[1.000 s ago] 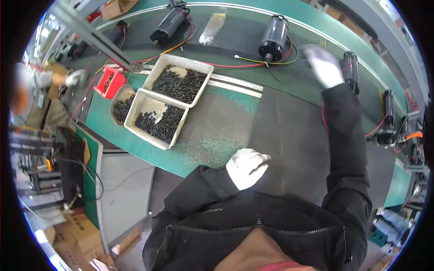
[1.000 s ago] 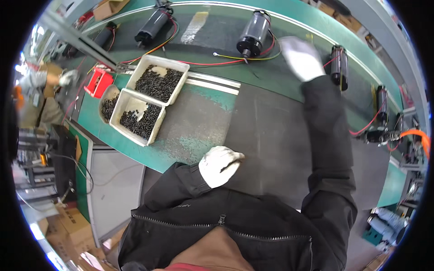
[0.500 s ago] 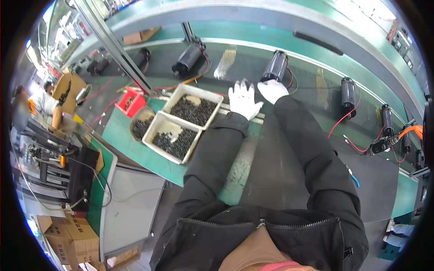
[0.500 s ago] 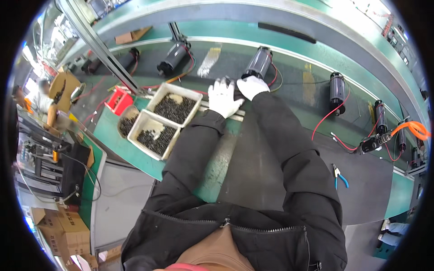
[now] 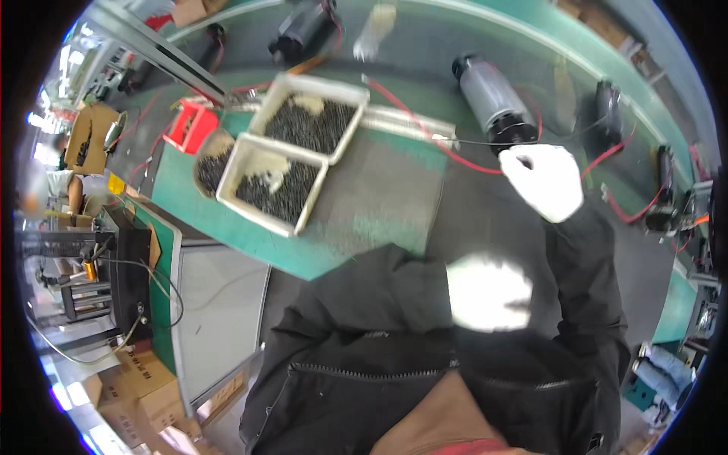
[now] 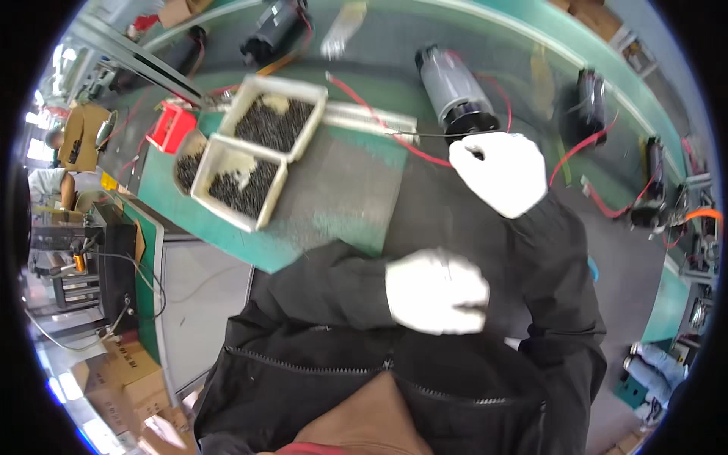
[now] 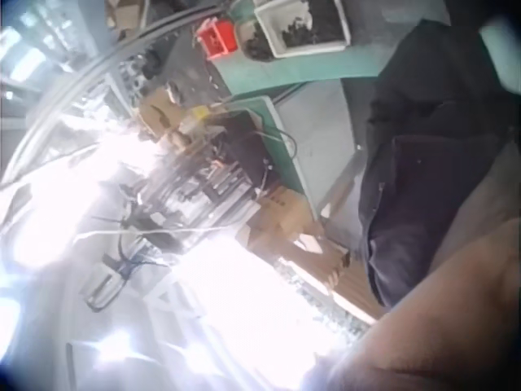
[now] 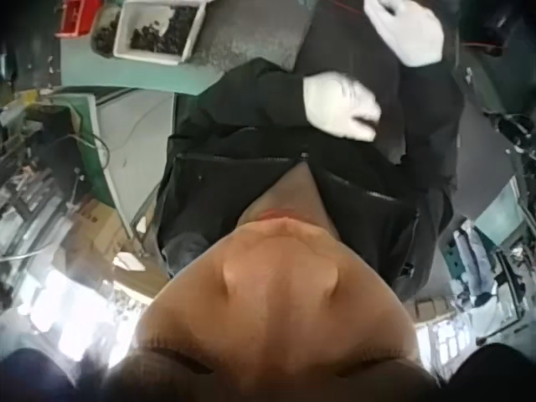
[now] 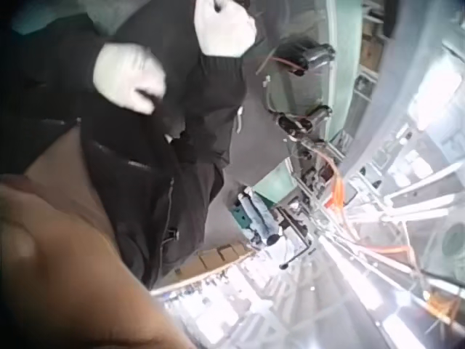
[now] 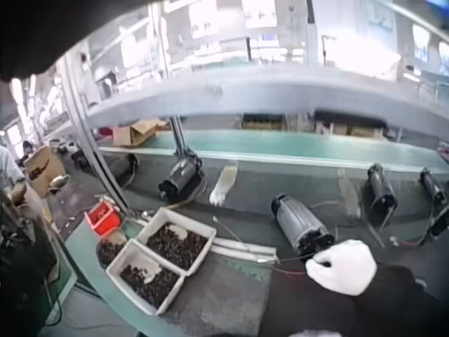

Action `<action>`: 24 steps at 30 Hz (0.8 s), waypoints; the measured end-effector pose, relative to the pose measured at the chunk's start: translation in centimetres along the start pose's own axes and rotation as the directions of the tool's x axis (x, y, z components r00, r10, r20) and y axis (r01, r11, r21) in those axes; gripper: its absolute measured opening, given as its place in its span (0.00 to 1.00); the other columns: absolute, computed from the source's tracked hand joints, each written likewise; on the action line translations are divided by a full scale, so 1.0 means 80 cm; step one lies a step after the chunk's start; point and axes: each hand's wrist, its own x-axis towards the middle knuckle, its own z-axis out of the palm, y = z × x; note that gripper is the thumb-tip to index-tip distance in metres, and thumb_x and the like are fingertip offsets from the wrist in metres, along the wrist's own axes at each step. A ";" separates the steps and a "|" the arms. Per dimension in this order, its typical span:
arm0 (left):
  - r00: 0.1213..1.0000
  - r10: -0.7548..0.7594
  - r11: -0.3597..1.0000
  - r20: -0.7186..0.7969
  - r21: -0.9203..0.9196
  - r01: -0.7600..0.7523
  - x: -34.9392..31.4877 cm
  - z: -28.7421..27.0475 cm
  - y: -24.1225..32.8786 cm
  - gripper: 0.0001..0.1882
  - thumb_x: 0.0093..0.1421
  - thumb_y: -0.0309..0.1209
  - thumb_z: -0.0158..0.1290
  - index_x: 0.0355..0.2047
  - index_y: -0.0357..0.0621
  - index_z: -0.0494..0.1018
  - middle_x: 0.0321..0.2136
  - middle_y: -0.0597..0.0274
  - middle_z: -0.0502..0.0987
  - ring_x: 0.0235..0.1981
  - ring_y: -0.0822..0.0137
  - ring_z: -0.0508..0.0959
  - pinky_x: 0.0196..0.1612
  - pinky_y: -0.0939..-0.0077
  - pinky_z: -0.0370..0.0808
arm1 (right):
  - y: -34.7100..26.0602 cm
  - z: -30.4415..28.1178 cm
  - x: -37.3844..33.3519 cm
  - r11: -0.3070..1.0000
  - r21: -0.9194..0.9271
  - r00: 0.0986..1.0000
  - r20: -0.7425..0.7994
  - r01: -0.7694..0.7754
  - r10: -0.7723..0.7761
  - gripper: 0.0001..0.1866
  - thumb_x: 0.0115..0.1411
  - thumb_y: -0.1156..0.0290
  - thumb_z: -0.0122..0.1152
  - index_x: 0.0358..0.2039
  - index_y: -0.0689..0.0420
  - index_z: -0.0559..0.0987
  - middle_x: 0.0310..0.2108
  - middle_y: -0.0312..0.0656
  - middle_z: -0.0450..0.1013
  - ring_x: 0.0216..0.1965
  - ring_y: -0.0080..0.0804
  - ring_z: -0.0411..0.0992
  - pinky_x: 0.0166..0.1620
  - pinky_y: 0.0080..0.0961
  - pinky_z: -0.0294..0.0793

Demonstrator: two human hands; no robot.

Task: Assembling electronic motors by attaching fan blades and securing components using an electric screwdriver and pliers.

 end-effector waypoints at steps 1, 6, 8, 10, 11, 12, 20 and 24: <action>0.986 -0.164 0.975 0.003 0.154 0.161 0.009 -0.024 -0.004 0.13 0.50 0.40 0.54 0.19 0.48 0.65 0.17 0.58 0.64 0.22 0.57 0.68 0.27 0.63 0.67 | -0.014 -0.013 -0.017 0.998 0.014 0.988 0.143 -0.059 0.057 0.12 0.53 0.61 0.57 0.20 0.55 0.79 0.18 0.45 0.72 0.22 0.41 0.73 0.26 0.32 0.68; 0.898 -0.323 0.596 -0.298 0.674 0.438 -0.004 -0.052 -0.068 0.25 0.47 0.44 0.58 0.41 0.43 0.69 0.40 0.55 0.70 0.42 0.55 0.71 0.42 0.62 0.67 | 0.000 -0.023 -0.062 0.945 0.283 0.986 0.067 -0.166 0.153 0.14 0.56 0.66 0.56 0.20 0.63 0.75 0.14 0.45 0.65 0.16 0.32 0.65 0.24 0.27 0.63; 0.881 -0.298 0.541 -0.367 0.696 0.473 0.000 -0.057 -0.085 0.33 0.48 0.46 0.58 0.50 0.39 0.66 0.48 0.46 0.68 0.51 0.48 0.67 0.49 0.56 0.64 | -0.002 -0.028 -0.062 0.912 0.284 0.954 0.140 -0.296 0.265 0.15 0.58 0.66 0.56 0.21 0.65 0.72 0.14 0.43 0.62 0.16 0.27 0.61 0.24 0.25 0.61; 0.889 -0.360 0.554 -0.282 0.703 0.447 0.000 -0.047 -0.074 0.38 0.47 0.49 0.57 0.52 0.35 0.65 0.52 0.40 0.64 0.57 0.44 0.60 0.55 0.51 0.60 | -0.001 -0.026 -0.060 0.901 0.375 0.975 0.072 -0.220 0.208 0.14 0.59 0.68 0.55 0.21 0.65 0.70 0.15 0.41 0.59 0.18 0.23 0.57 0.25 0.24 0.59; 0.912 -0.359 0.602 -0.197 0.698 0.388 -0.006 -0.031 -0.052 0.36 0.45 0.51 0.56 0.46 0.33 0.68 0.48 0.39 0.67 0.54 0.45 0.64 0.55 0.54 0.61 | 0.002 -0.024 -0.062 0.885 0.403 0.973 0.071 -0.231 0.222 0.14 0.59 0.68 0.54 0.22 0.65 0.69 0.15 0.40 0.58 0.18 0.22 0.56 0.25 0.23 0.58; 0.941 -0.338 0.764 -0.005 0.582 0.277 -0.013 -0.020 -0.040 0.32 0.43 0.51 0.56 0.38 0.35 0.72 0.39 0.44 0.71 0.47 0.48 0.69 0.51 0.56 0.66 | 0.003 -0.023 -0.070 0.860 0.414 0.953 0.092 -0.299 0.287 0.14 0.60 0.69 0.53 0.22 0.65 0.68 0.16 0.37 0.55 0.20 0.20 0.54 0.25 0.22 0.57; 0.898 -0.438 0.865 0.036 -0.255 0.432 -0.033 -0.124 0.068 0.11 0.55 0.26 0.56 0.39 0.36 0.73 0.36 0.52 0.77 0.37 0.56 0.78 0.41 0.68 0.75 | -0.035 0.074 -0.126 0.883 0.419 0.975 0.026 -0.211 0.221 0.06 0.55 0.74 0.57 0.24 0.64 0.75 0.20 0.49 0.69 0.20 0.42 0.68 0.27 0.29 0.66; 0.533 -0.681 0.323 -0.503 0.447 0.834 -0.029 -0.238 0.002 0.14 0.58 0.35 0.48 0.37 0.38 0.76 0.31 0.51 0.79 0.34 0.61 0.80 0.38 0.70 0.75 | -0.008 0.071 -0.136 0.749 0.551 0.921 0.327 -0.368 0.213 0.08 0.58 0.74 0.53 0.31 0.65 0.77 0.22 0.43 0.71 0.25 0.27 0.72 0.30 0.25 0.70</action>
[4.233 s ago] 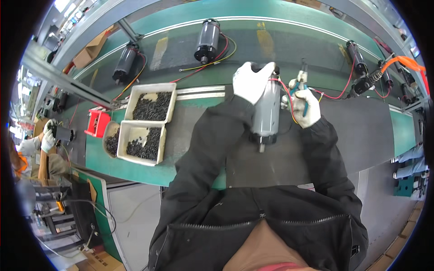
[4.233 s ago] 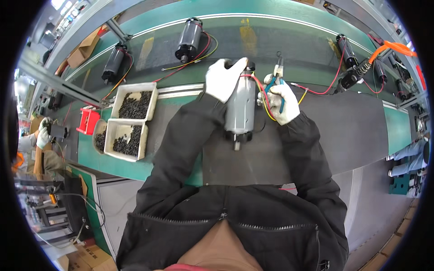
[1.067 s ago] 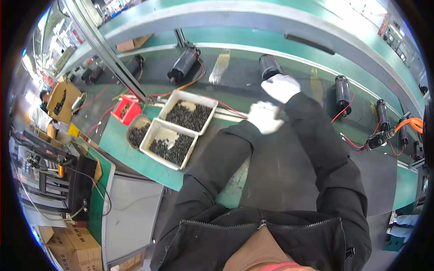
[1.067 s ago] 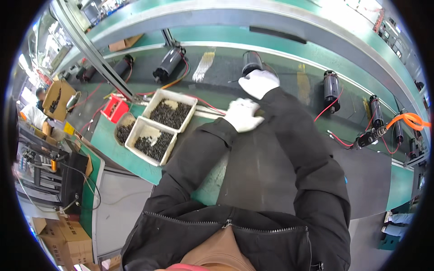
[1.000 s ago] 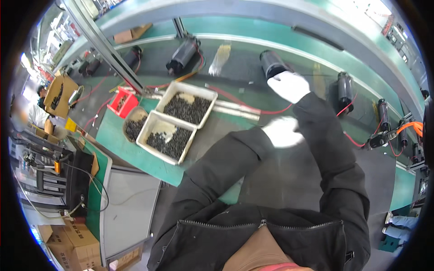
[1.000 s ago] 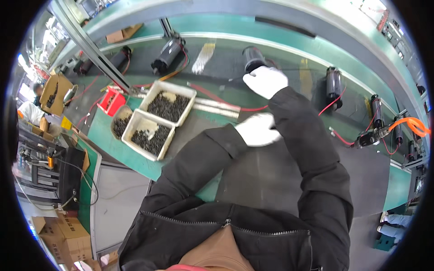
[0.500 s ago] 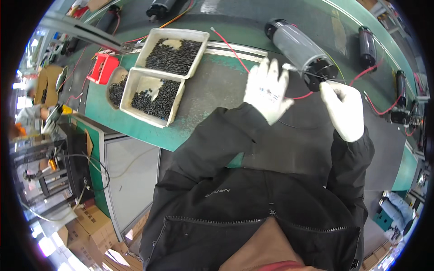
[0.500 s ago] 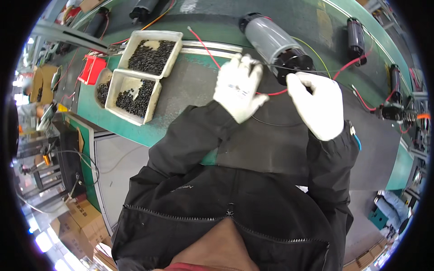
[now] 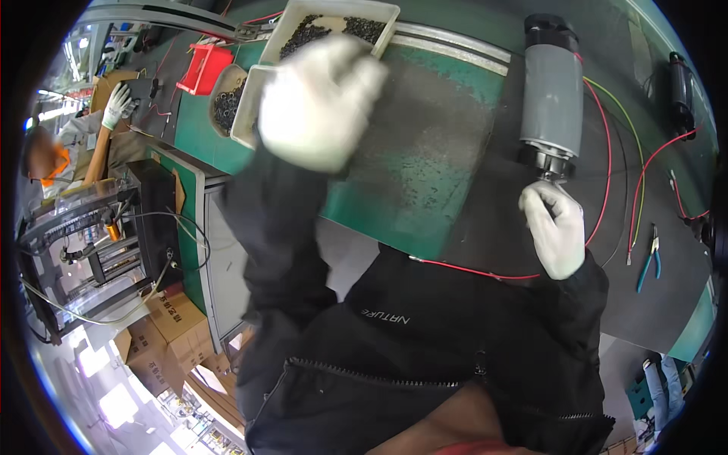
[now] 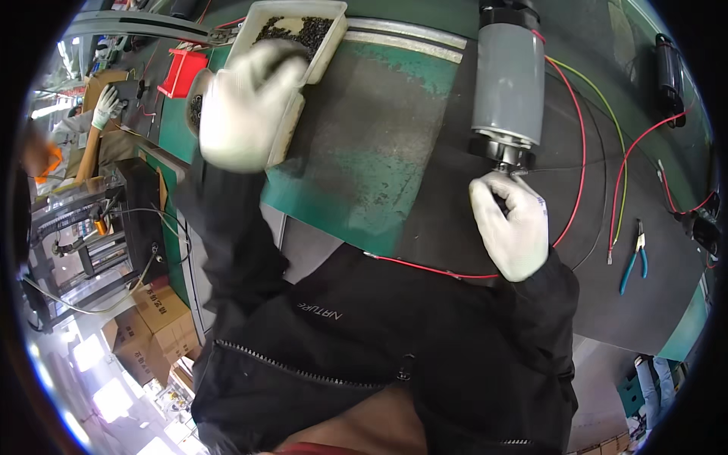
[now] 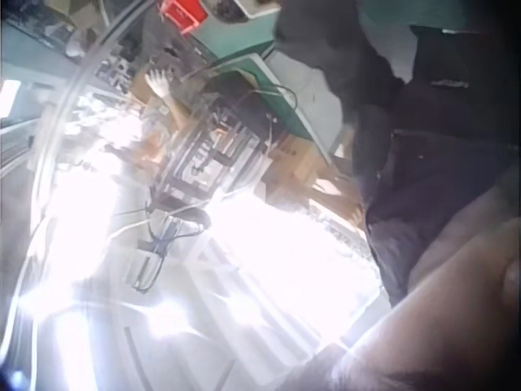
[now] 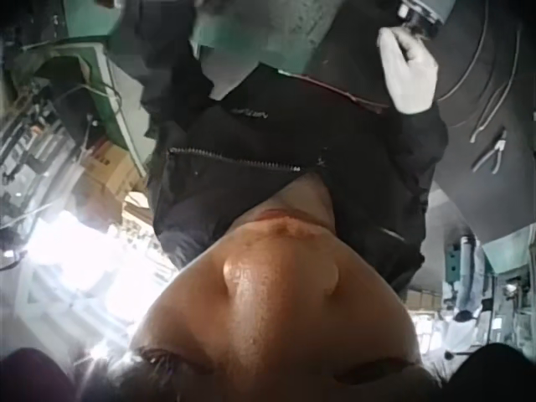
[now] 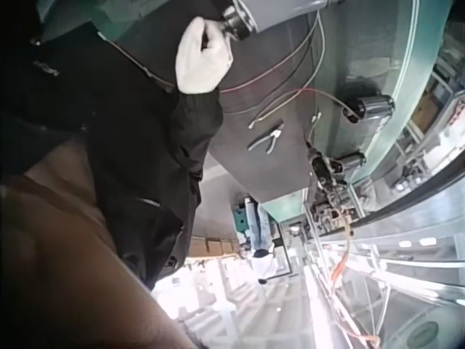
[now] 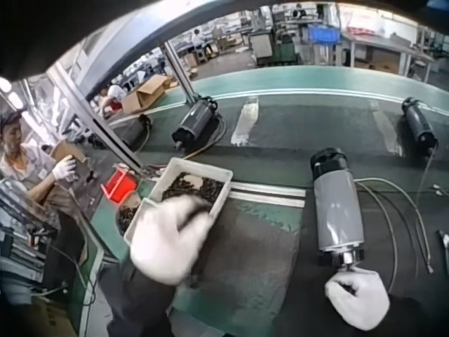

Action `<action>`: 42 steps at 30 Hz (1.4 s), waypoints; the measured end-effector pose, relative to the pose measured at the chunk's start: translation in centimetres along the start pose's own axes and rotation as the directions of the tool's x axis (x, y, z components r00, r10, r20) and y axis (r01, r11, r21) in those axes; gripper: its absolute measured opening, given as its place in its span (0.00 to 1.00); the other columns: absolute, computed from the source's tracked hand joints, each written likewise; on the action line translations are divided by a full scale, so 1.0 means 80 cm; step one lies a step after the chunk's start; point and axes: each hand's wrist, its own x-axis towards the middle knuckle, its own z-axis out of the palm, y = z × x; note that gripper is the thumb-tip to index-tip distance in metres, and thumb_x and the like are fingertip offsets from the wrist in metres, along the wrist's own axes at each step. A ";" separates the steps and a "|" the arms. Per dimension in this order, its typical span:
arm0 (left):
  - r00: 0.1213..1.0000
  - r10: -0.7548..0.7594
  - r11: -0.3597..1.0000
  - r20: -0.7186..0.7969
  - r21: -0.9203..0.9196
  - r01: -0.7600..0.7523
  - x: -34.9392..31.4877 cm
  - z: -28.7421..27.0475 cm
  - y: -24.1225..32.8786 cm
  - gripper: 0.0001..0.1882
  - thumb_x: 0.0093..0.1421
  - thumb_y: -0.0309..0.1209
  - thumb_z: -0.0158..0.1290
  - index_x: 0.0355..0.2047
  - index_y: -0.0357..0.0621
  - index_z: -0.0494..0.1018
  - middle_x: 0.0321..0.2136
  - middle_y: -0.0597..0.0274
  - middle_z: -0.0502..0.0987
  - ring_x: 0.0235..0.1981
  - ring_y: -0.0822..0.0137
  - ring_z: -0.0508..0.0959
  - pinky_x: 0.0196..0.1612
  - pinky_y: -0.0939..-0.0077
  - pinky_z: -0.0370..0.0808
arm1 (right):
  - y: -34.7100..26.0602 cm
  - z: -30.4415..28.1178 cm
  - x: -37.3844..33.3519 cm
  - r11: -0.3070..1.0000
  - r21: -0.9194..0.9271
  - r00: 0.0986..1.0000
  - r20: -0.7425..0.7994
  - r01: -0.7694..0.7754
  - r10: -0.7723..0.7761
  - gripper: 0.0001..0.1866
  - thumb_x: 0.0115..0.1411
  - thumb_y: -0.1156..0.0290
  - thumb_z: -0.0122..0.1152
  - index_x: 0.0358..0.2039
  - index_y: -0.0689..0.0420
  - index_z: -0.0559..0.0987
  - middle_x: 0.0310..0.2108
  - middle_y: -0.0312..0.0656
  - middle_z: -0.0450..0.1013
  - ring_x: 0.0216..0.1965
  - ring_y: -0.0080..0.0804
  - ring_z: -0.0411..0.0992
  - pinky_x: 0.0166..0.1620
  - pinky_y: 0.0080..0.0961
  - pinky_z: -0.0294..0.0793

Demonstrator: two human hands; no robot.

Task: Assembling electronic motors by attaching fan blades and securing components using an electric screwdriver and pliers.

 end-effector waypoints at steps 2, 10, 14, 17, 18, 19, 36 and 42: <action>0.978 0.067 0.911 -0.196 0.411 0.020 0.068 -0.009 -0.109 0.17 0.56 0.39 0.50 0.40 0.41 0.76 0.35 0.49 0.79 0.40 0.52 0.78 0.43 0.64 0.73 | -0.021 -0.030 0.010 0.986 0.146 0.967 0.250 -0.085 0.046 0.09 0.59 0.73 0.51 0.36 0.64 0.77 0.23 0.42 0.72 0.25 0.25 0.72 0.30 0.23 0.70; 0.989 0.116 0.886 0.096 0.440 -0.146 0.181 0.040 -0.205 0.20 0.52 0.41 0.49 0.42 0.43 0.75 0.39 0.45 0.77 0.46 0.48 0.74 0.48 0.60 0.70 | 0.000 -0.237 -0.082 0.832 0.292 0.262 -0.947 0.472 0.184 0.21 0.65 0.60 0.43 0.46 0.66 0.73 0.41 0.47 0.74 0.34 0.31 0.74 0.34 0.25 0.73; 0.971 0.236 0.835 -0.046 0.520 -0.178 0.170 0.030 -0.272 0.17 0.55 0.36 0.51 0.43 0.41 0.73 0.38 0.46 0.76 0.44 0.51 0.75 0.48 0.61 0.70 | 0.104 -0.334 -0.079 0.818 -0.497 -0.183 -0.810 -0.291 -0.557 0.26 0.49 0.65 0.70 0.46 0.65 0.73 0.41 0.50 0.72 0.41 0.38 0.70 0.48 0.31 0.69; 0.970 0.230 0.927 -0.073 0.321 -0.196 0.181 0.027 -0.286 0.13 0.55 0.31 0.51 0.41 0.39 0.72 0.33 0.52 0.76 0.39 0.57 0.76 0.44 0.68 0.71 | 0.141 -0.357 -0.036 0.885 -0.441 0.294 -0.834 0.152 -0.466 0.31 0.55 0.63 0.64 0.56 0.61 0.66 0.46 0.42 0.70 0.46 0.34 0.69 0.53 0.29 0.65; 0.976 0.218 0.971 -0.023 0.105 -0.215 0.185 0.028 -0.289 0.11 0.55 0.28 0.51 0.39 0.38 0.71 0.30 0.56 0.76 0.35 0.61 0.76 0.41 0.72 0.71 | 0.215 -0.404 -0.043 0.932 0.113 0.551 -0.828 0.346 -0.104 0.32 0.55 0.66 0.64 0.58 0.61 0.64 0.49 0.42 0.70 0.49 0.35 0.70 0.53 0.30 0.66; 0.995 0.092 0.982 0.024 -0.166 -0.087 0.181 0.030 -0.290 0.07 0.57 0.26 0.50 0.35 0.39 0.71 0.27 0.63 0.73 0.29 0.72 0.72 0.34 0.79 0.69 | 0.217 -0.403 -0.025 0.868 0.297 0.709 -0.700 0.397 -0.085 0.20 0.55 0.71 0.63 0.47 0.59 0.70 0.38 0.34 0.71 0.41 0.24 0.70 0.46 0.25 0.68; 0.818 0.528 -0.603 0.228 -0.577 0.551 -0.063 0.158 0.123 0.16 0.62 0.36 0.52 0.46 0.38 0.69 0.32 0.63 0.72 0.18 0.80 0.62 0.21 0.86 0.59 | -0.077 -0.156 -0.004 0.248 0.664 0.665 -0.498 0.705 -0.557 0.23 0.56 0.63 0.52 0.48 0.65 0.69 0.43 0.48 0.64 0.55 0.50 0.59 0.53 0.48 0.61; 0.860 0.417 -0.551 0.294 -0.671 0.496 -0.077 0.151 0.126 0.15 0.61 0.35 0.54 0.44 0.39 0.71 0.29 0.62 0.72 0.17 0.80 0.61 0.22 0.85 0.59 | -0.070 -0.148 -0.010 0.233 0.635 0.640 -0.543 0.737 -0.543 0.23 0.56 0.63 0.52 0.48 0.65 0.69 0.43 0.48 0.65 0.54 0.49 0.60 0.52 0.47 0.62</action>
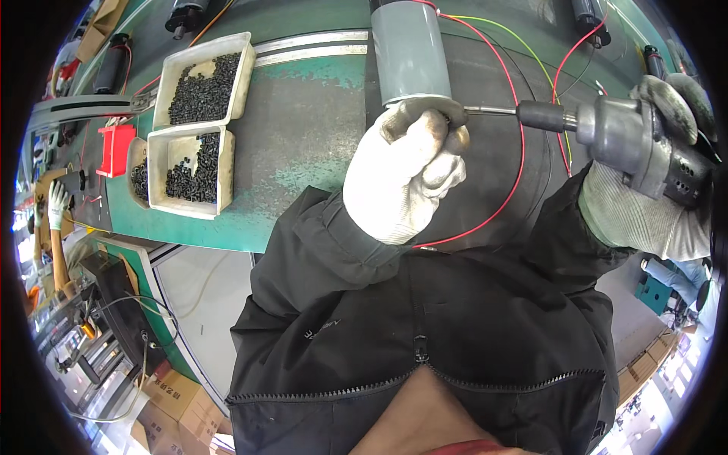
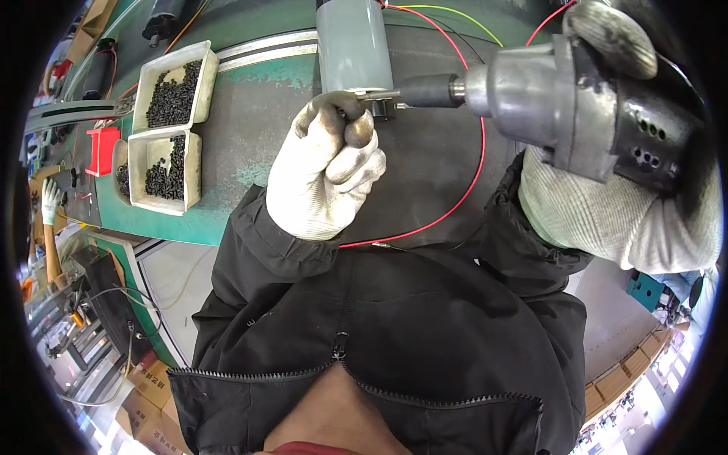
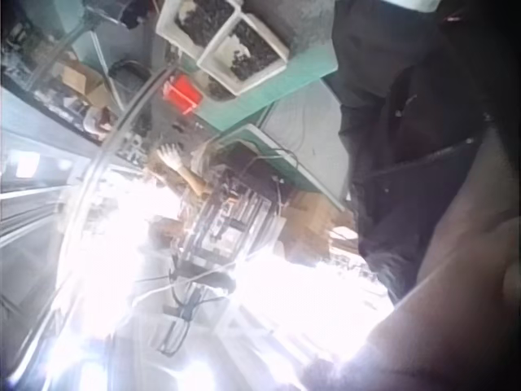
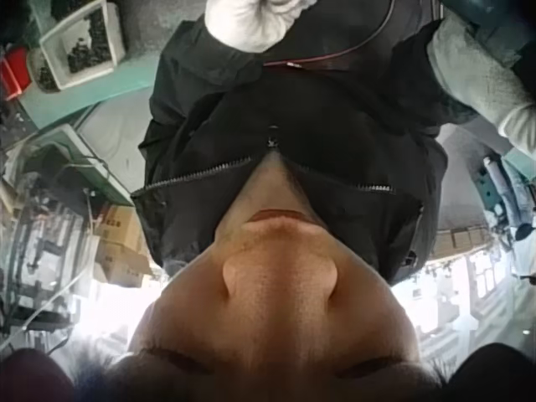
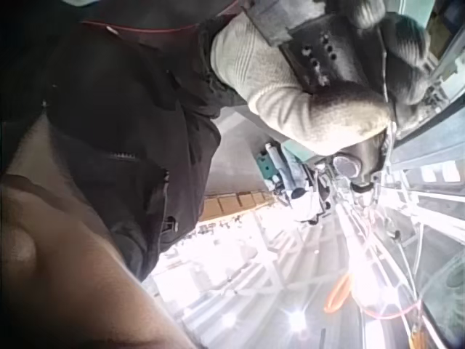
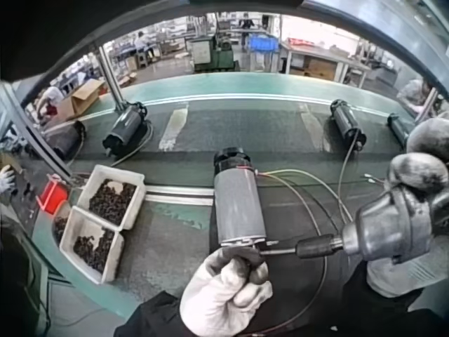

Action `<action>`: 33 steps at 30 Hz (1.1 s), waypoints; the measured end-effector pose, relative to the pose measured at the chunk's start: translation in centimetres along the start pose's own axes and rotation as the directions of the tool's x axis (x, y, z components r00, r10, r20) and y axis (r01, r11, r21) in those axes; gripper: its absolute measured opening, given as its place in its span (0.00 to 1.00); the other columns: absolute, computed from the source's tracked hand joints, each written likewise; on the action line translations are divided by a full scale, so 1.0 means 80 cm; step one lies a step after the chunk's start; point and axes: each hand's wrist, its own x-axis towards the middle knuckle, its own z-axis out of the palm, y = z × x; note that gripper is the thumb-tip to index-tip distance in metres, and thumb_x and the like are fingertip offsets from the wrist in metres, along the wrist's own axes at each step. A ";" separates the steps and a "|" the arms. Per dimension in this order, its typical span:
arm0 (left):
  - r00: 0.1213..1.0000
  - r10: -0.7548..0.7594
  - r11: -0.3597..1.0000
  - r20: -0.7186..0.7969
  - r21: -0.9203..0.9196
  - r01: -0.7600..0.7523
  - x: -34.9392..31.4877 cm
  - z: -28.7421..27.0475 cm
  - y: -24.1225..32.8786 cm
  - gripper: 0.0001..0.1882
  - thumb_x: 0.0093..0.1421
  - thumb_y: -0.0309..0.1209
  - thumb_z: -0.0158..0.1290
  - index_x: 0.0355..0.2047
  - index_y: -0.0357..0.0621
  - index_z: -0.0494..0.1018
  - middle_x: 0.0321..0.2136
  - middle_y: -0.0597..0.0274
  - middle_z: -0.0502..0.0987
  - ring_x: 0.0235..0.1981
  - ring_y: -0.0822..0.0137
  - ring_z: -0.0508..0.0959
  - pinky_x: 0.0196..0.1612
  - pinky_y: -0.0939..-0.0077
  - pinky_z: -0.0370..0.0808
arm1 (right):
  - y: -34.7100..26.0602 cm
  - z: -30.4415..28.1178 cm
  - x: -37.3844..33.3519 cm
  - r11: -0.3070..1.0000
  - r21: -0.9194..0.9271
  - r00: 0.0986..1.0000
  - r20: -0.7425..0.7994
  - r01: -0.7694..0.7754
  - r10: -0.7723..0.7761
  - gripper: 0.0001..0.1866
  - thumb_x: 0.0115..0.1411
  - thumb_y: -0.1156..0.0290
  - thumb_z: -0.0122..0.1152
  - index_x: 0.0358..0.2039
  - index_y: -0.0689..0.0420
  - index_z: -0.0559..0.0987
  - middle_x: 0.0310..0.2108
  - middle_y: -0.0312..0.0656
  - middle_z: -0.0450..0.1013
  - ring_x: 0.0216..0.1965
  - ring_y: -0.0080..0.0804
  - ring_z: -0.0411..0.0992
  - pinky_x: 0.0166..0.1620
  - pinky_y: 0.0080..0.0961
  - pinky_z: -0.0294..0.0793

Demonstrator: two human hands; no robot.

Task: Assembling electronic motors by attaching fan blades and securing components using an electric screwdriver and pliers.

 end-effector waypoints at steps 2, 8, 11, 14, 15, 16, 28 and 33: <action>0.999 0.021 0.999 -0.034 0.045 -0.019 -0.002 0.001 -0.001 0.16 0.60 0.35 0.55 0.44 0.39 0.71 0.27 0.61 0.72 0.17 0.80 0.61 0.22 0.85 0.59 | 0.000 -0.005 0.000 1.000 -0.005 1.000 -0.016 0.009 -0.009 0.23 0.57 0.63 0.52 0.48 0.65 0.69 0.43 0.48 0.65 0.53 0.49 0.60 0.52 0.47 0.62; 0.991 0.103 0.847 -0.081 0.529 -0.045 -0.005 0.010 0.003 0.12 0.58 0.23 0.51 0.39 0.24 0.70 0.25 0.55 0.73 0.19 0.76 0.68 0.24 0.85 0.66 | -0.004 0.002 -0.021 1.000 0.000 0.999 0.044 0.008 -0.008 0.22 0.57 0.64 0.52 0.49 0.64 0.68 0.43 0.48 0.66 0.52 0.49 0.62 0.51 0.46 0.63; 0.995 0.091 0.696 -0.041 0.718 -0.034 -0.006 0.019 0.007 0.11 0.59 0.24 0.51 0.38 0.25 0.72 0.24 0.54 0.74 0.19 0.76 0.70 0.23 0.87 0.65 | -0.002 0.005 -0.030 1.000 0.010 0.998 0.056 0.000 0.000 0.22 0.57 0.64 0.52 0.49 0.64 0.68 0.43 0.48 0.67 0.52 0.49 0.62 0.51 0.46 0.64; 0.991 0.089 0.817 -0.096 0.576 -0.018 -0.005 0.009 0.002 0.10 0.59 0.23 0.51 0.38 0.26 0.72 0.25 0.52 0.76 0.19 0.77 0.70 0.23 0.88 0.65 | 0.001 0.006 -0.031 1.000 0.021 0.998 0.069 -0.011 0.010 0.21 0.58 0.64 0.52 0.49 0.64 0.68 0.43 0.48 0.67 0.51 0.48 0.63 0.50 0.45 0.64; 0.990 0.075 0.868 -0.118 0.497 -0.007 -0.003 0.005 0.000 0.10 0.59 0.23 0.51 0.38 0.26 0.72 0.25 0.52 0.76 0.19 0.78 0.70 0.23 0.89 0.65 | 0.002 0.007 -0.033 1.000 0.018 0.998 0.069 -0.018 0.017 0.21 0.58 0.64 0.52 0.49 0.63 0.68 0.43 0.48 0.67 0.51 0.48 0.63 0.50 0.45 0.65; 0.988 0.074 0.869 -0.133 0.495 0.001 -0.003 0.007 -0.001 0.10 0.59 0.24 0.51 0.38 0.27 0.73 0.25 0.53 0.76 0.19 0.79 0.69 0.22 0.89 0.65 | 0.002 0.007 -0.033 1.000 0.019 0.997 0.070 -0.019 0.017 0.21 0.58 0.65 0.52 0.49 0.63 0.68 0.43 0.48 0.67 0.51 0.48 0.63 0.50 0.45 0.65; 0.966 -0.158 0.956 -0.206 0.212 0.201 -0.020 -0.011 -0.018 0.16 0.61 0.33 0.53 0.43 0.30 0.70 0.28 0.55 0.75 0.18 0.81 0.64 0.23 0.86 0.64 | 0.016 0.003 -0.037 0.998 0.047 0.994 0.096 -0.051 0.046 0.20 0.59 0.66 0.51 0.49 0.62 0.68 0.42 0.48 0.69 0.48 0.47 0.66 0.48 0.44 0.67; 0.951 -0.187 0.874 -0.245 0.401 0.275 -0.030 0.007 -0.013 0.15 0.62 0.31 0.53 0.42 0.31 0.70 0.27 0.57 0.75 0.18 0.80 0.66 0.21 0.86 0.61 | 0.025 0.005 -0.039 0.996 0.059 0.992 0.109 -0.068 0.062 0.20 0.59 0.66 0.51 0.49 0.62 0.68 0.42 0.48 0.69 0.47 0.47 0.66 0.47 0.43 0.68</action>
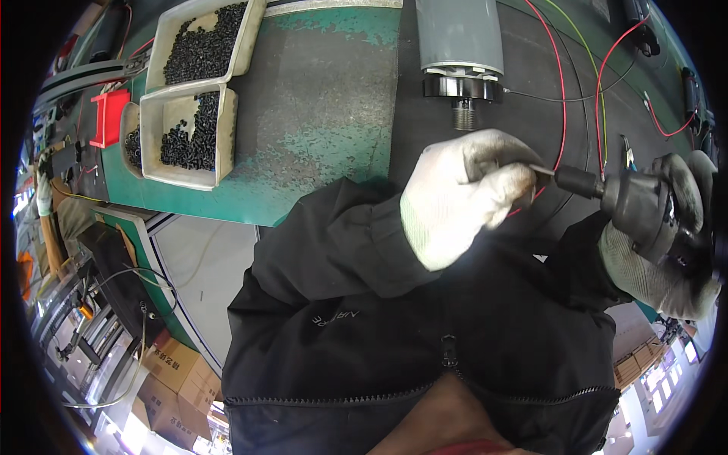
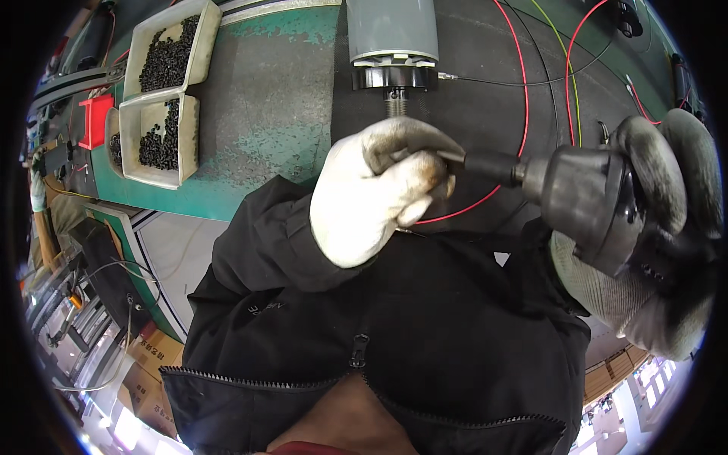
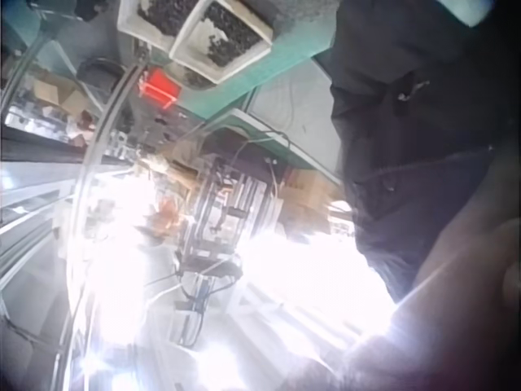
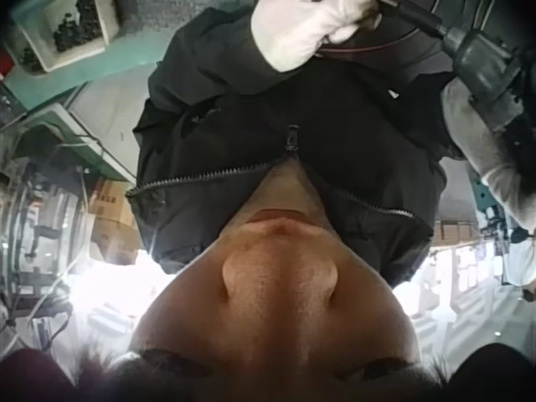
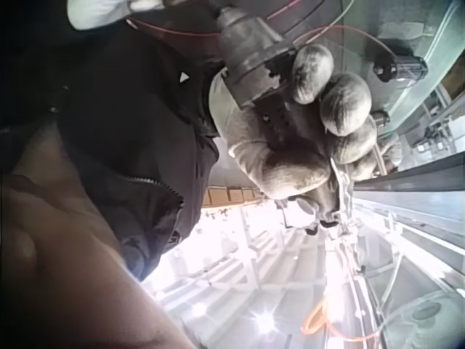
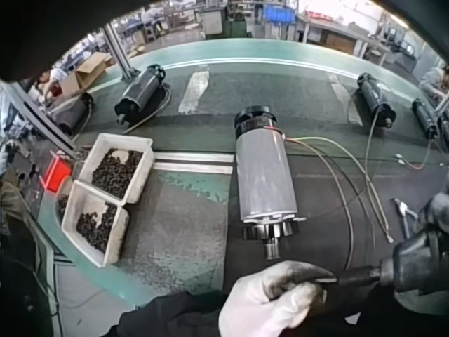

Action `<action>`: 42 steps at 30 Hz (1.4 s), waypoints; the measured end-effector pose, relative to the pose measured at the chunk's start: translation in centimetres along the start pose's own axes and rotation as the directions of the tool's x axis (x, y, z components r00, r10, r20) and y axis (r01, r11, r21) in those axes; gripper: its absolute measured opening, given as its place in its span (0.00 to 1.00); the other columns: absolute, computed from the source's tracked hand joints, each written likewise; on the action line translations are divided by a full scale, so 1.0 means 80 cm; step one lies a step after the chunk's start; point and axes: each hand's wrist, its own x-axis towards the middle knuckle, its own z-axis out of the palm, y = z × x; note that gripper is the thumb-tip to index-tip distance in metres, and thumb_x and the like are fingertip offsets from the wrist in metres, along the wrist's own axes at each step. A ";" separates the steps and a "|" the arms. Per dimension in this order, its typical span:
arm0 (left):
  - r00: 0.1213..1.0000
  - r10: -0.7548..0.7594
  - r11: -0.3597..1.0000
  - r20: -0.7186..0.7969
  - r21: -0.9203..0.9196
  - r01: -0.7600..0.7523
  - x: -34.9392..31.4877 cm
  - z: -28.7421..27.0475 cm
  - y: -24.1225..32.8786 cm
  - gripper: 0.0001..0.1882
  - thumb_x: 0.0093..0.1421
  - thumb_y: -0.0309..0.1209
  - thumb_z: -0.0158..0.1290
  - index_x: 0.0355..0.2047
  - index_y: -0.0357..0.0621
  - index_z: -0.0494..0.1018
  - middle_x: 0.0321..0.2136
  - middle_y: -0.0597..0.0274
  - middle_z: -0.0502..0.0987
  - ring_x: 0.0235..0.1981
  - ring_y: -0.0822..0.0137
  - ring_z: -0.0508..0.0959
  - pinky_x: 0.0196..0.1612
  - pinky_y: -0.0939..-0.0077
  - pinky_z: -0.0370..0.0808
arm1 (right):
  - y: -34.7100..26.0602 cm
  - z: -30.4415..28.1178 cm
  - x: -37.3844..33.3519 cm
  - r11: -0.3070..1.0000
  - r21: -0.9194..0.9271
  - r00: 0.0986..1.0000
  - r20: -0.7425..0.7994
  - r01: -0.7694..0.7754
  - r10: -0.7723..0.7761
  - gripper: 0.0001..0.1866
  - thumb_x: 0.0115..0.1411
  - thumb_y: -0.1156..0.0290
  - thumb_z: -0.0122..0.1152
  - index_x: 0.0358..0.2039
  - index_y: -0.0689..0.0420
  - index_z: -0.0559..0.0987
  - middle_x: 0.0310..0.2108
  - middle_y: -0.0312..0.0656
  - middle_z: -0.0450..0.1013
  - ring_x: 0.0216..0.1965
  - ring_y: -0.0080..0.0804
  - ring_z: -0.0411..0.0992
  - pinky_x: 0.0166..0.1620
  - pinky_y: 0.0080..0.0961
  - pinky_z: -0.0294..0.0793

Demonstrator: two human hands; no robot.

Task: Assembling electronic motors by attaching fan blades and securing components using an electric screwdriver and pliers.

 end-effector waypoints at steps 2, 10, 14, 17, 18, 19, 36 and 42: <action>0.999 0.038 0.996 0.034 -0.081 -0.036 0.005 -0.008 -0.007 0.13 0.62 0.31 0.51 0.42 0.33 0.71 0.28 0.58 0.75 0.19 0.80 0.66 0.21 0.86 0.61 | 0.002 0.003 0.000 1.000 0.001 1.000 0.000 -0.008 0.008 0.20 0.59 0.66 0.51 0.49 0.62 0.68 0.42 0.48 0.70 0.47 0.46 0.67 0.47 0.43 0.68; 0.997 0.070 0.980 0.019 -0.188 -0.065 0.006 -0.016 -0.019 0.14 0.62 0.32 0.52 0.44 0.33 0.70 0.29 0.58 0.75 0.21 0.79 0.67 0.23 0.89 0.63 | 0.001 0.008 -0.003 1.000 -0.006 1.000 -0.001 -0.003 0.003 0.19 0.60 0.67 0.51 0.50 0.61 0.68 0.42 0.48 0.71 0.45 0.46 0.68 0.46 0.42 0.70; 0.997 0.070 0.972 0.018 -0.228 -0.064 0.005 -0.019 -0.022 0.14 0.62 0.31 0.52 0.43 0.33 0.70 0.28 0.58 0.75 0.20 0.79 0.67 0.23 0.89 0.63 | 0.005 0.011 -0.004 1.000 0.003 1.000 0.003 -0.003 0.003 0.19 0.60 0.67 0.51 0.50 0.61 0.67 0.42 0.48 0.71 0.44 0.45 0.69 0.45 0.41 0.71; 0.998 0.052 0.985 0.028 -0.164 -0.046 0.001 -0.021 -0.023 0.14 0.63 0.32 0.51 0.43 0.31 0.69 0.28 0.57 0.74 0.19 0.79 0.66 0.22 0.89 0.62 | 0.009 0.012 -0.005 1.000 0.005 1.000 -0.002 -0.006 0.006 0.18 0.60 0.68 0.51 0.50 0.60 0.67 0.42 0.48 0.72 0.44 0.45 0.70 0.45 0.41 0.71; 0.999 0.051 0.994 0.007 -0.102 -0.050 -0.001 -0.020 -0.022 0.14 0.63 0.31 0.51 0.42 0.31 0.69 0.27 0.57 0.74 0.19 0.80 0.65 0.22 0.89 0.62 | 0.009 0.011 -0.005 1.000 0.006 1.000 0.002 -0.012 0.012 0.18 0.60 0.68 0.51 0.50 0.60 0.67 0.42 0.48 0.72 0.44 0.45 0.70 0.45 0.41 0.72; 0.999 0.051 0.998 -0.014 -0.039 -0.052 -0.002 -0.018 -0.020 0.14 0.63 0.31 0.51 0.42 0.31 0.69 0.27 0.58 0.74 0.18 0.81 0.64 0.21 0.89 0.61 | 0.010 0.010 -0.005 1.000 0.006 1.000 0.001 -0.013 0.013 0.18 0.60 0.68 0.51 0.50 0.60 0.67 0.42 0.48 0.72 0.43 0.45 0.70 0.45 0.41 0.72; 0.961 -0.021 0.959 -0.274 -0.276 -0.058 0.035 -0.044 -0.040 0.17 0.62 0.40 0.51 0.43 0.38 0.67 0.31 0.62 0.72 0.20 0.78 0.66 0.23 0.83 0.64 | 0.021 -0.016 0.007 0.973 -0.216 0.984 -0.176 -0.077 0.039 0.17 0.59 0.70 0.56 0.47 0.60 0.70 0.42 0.47 0.73 0.42 0.43 0.73 0.43 0.41 0.77; 0.993 -0.120 0.727 0.018 -0.680 0.100 0.034 -0.059 -0.048 0.18 0.65 0.40 0.46 0.46 0.37 0.67 0.37 0.53 0.74 0.24 0.76 0.66 0.26 0.81 0.67 | 0.041 -0.027 -0.005 0.992 -0.126 0.929 -0.366 -0.001 -0.046 0.15 0.60 0.68 0.53 0.46 0.60 0.72 0.41 0.44 0.73 0.43 0.42 0.70 0.46 0.37 0.72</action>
